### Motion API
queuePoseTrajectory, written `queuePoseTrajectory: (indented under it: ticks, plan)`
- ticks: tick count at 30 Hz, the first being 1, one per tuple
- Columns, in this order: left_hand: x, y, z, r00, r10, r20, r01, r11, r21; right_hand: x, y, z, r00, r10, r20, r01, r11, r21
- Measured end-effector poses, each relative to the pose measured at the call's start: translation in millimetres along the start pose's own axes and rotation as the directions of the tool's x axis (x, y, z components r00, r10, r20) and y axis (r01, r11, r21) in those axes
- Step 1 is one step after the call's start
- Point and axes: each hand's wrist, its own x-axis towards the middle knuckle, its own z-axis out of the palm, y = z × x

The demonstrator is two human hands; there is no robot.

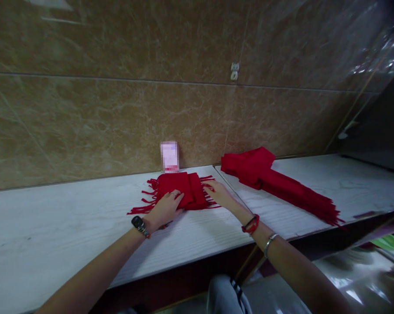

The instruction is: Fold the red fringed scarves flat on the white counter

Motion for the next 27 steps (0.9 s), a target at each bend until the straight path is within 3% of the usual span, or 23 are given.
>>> queuePoseTrajectory:
  ticks: [4,8,10,12,15,17,19,22,25,27]
  plan:
    - [-20.0,-4.5,-2.6,0.998,-0.060,-0.001,0.059,0.996,-0.059,16.3,-45.9,16.9,0.960,-0.221,0.172,0.220,0.975,0.023]
    - [-58.6,-31.3,-9.3,0.983,-0.183,-0.020,0.179,0.975,-0.131,23.1,-95.5,47.9,0.843,-0.325,0.428,0.342,0.939,0.039]
    - [-83.3,-50.0,-12.4,0.959,-0.277,-0.052,0.267,0.953,-0.142,25.2,-118.1,67.6,0.797,-0.360,0.485,0.405,0.914,0.014]
    - [-109.2,-69.2,-15.9,0.933,-0.353,-0.070,0.339,0.928,-0.156,27.9,-140.0,88.1,0.779,-0.403,0.480,0.454,0.891,0.011]
    - [-146.1,-97.1,-22.4,0.905,-0.409,-0.115,0.386,0.905,-0.182,34.6,-170.7,114.2,0.796,-0.416,0.440,0.445,0.894,0.040]
    - [-166.4,-114.5,-26.5,0.864,-0.473,-0.176,0.433,0.874,-0.222,40.5,-185.7,124.9,0.845,-0.354,0.401,0.358,0.931,0.067]
    - [-180.4,-129.5,-29.4,0.780,-0.591,-0.205,0.524,0.797,-0.300,45.9,-190.7,129.7,0.908,-0.245,0.339,0.212,0.968,0.133]
    - [-185.8,-141.9,-31.5,0.659,-0.733,-0.165,0.623,0.656,-0.425,47.7,-174.5,126.7,0.978,-0.045,0.203,-0.012,0.962,0.271]
    - [-174.2,-138.4,-33.5,0.649,-0.750,-0.123,0.611,0.611,-0.503,39.2,-143.9,111.4,0.991,0.063,0.120,-0.099,0.940,0.325]
    - [-162.6,-129.9,-35.8,0.671,-0.736,-0.091,0.587,0.603,-0.540,31.0,-132.9,97.1,0.989,-0.002,0.148,-0.043,0.952,0.302]
